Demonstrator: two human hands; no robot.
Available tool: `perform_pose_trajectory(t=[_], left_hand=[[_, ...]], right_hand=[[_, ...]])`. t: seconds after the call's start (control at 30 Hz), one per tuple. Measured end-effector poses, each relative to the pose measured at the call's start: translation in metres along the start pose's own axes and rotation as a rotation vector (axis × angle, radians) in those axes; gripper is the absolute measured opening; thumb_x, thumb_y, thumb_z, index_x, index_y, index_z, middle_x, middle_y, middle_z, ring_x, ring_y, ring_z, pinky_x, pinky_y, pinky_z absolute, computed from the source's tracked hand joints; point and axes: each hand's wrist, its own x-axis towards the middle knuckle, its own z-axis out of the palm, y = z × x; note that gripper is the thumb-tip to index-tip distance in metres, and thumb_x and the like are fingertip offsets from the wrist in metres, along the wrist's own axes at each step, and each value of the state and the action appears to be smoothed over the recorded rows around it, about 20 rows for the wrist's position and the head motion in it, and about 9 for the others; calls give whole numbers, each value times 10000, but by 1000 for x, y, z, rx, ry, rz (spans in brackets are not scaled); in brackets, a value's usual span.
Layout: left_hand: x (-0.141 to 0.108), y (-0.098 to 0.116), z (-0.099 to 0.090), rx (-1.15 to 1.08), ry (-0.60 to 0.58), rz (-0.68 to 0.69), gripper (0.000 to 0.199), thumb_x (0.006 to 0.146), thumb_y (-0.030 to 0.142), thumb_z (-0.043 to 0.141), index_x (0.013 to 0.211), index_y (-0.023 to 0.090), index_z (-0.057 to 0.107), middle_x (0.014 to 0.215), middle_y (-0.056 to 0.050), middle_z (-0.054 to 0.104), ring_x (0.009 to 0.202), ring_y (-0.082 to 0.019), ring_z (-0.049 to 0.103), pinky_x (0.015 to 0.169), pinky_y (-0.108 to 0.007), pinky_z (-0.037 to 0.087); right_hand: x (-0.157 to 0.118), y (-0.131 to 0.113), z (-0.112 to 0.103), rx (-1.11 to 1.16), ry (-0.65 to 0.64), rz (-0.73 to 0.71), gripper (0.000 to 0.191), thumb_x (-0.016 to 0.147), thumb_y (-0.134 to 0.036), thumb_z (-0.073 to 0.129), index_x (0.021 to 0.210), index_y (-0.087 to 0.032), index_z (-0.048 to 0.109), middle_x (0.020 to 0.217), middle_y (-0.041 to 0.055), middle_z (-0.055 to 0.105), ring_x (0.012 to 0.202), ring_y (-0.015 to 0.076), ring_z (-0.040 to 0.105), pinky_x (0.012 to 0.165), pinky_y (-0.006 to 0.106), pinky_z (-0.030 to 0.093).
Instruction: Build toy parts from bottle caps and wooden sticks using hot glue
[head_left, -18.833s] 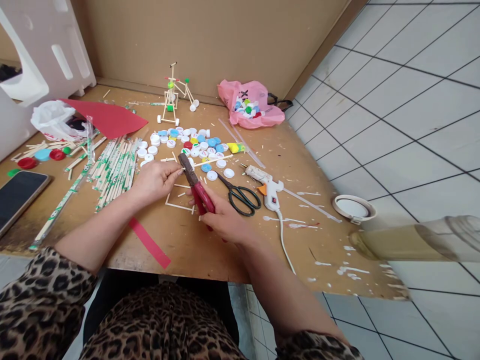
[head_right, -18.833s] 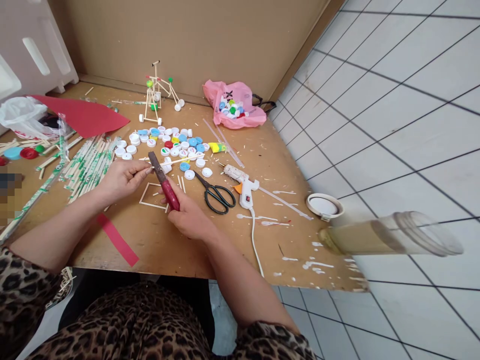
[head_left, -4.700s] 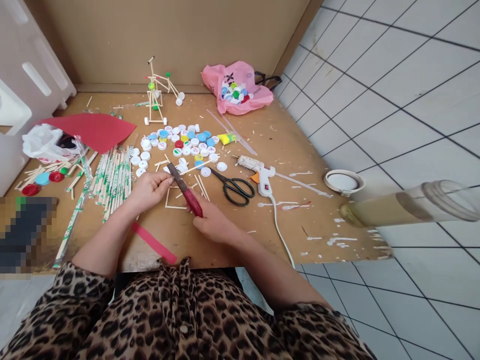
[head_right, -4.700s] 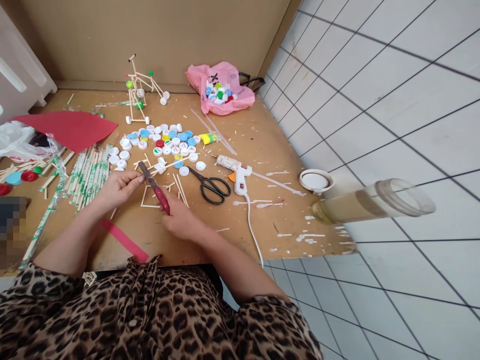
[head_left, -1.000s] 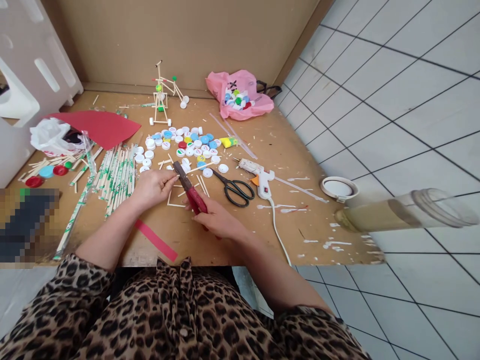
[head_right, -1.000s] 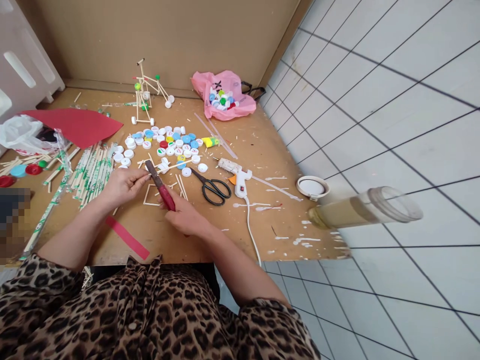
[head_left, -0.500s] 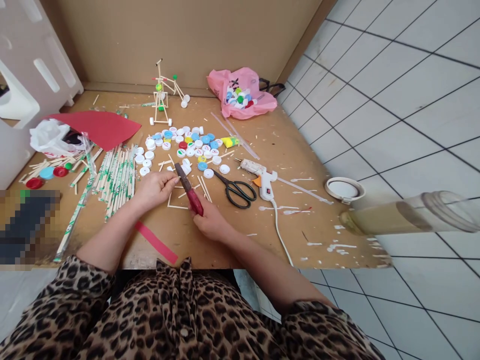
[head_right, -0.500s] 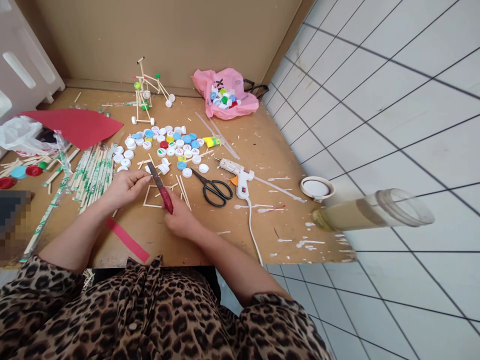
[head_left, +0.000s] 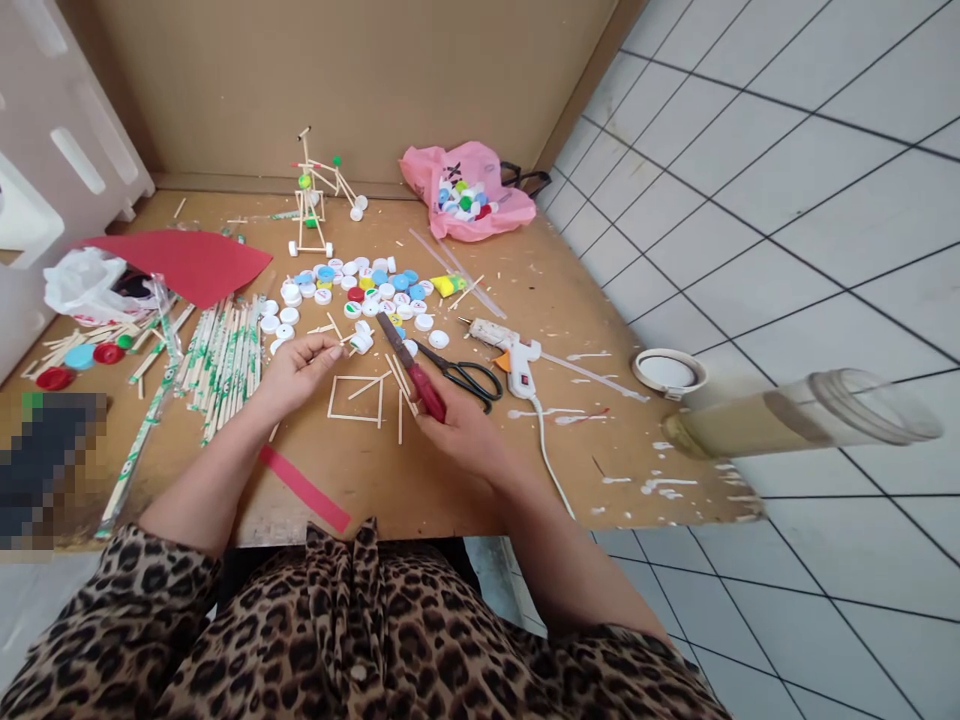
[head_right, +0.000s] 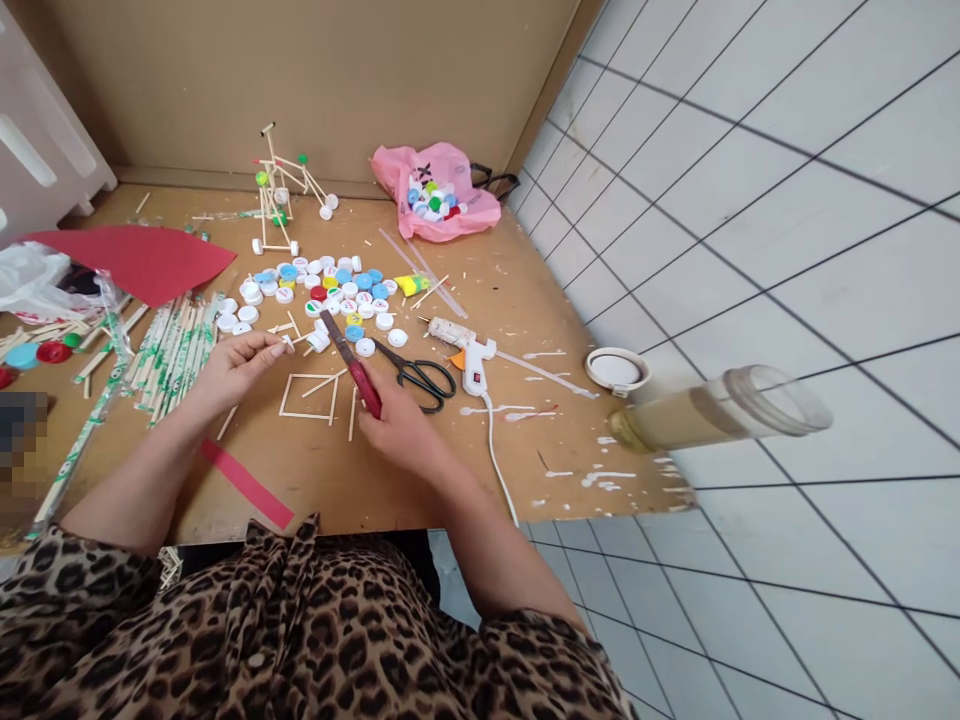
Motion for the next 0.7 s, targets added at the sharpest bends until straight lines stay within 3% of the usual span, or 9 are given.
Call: perform_pose_trajectory(t=[0.1, 0.27, 0.53, 0.7], left_hand=[[1, -5, 2, -5, 30, -12, 363, 731, 549, 637, 746, 192, 703, 777, -55, 743, 792, -215, 649, 779, -330, 514], [2, -9, 6, -35, 97, -30, 375, 698, 556, 663, 753, 191, 733, 805, -66, 767, 804, -222, 663, 773, -337, 514], [4, -12, 0, 19, 249, 10, 310, 704, 484, 675, 771, 201, 782, 720, -37, 722, 723, -187, 598, 725, -324, 474], [6, -9, -4, 31, 318, -1, 300, 695, 466, 690, 778, 199, 797, 682, -22, 707, 689, -173, 565, 675, -305, 449]], right_hand=[[-6, 11, -9, -187, 38, 20, 693, 736, -177, 522, 1427, -193, 475, 1245, 116, 646, 1135, 287, 588, 1002, 453, 468], [-16, 17, -12, -458, 11, 242, 694, 797, -178, 513, 1481, -117, 413, 1334, 202, 582, 1214, 346, 562, 1026, 502, 454], [-19, -5, -5, -637, -45, 378, 607, 886, -181, 495, 1480, -98, 401, 1323, 258, 520, 1211, 412, 553, 975, 528, 459], [-17, -18, -1, -694, -66, 462, 574, 919, -209, 521, 1477, -138, 406, 1345, 253, 471, 1194, 390, 576, 911, 453, 491]])
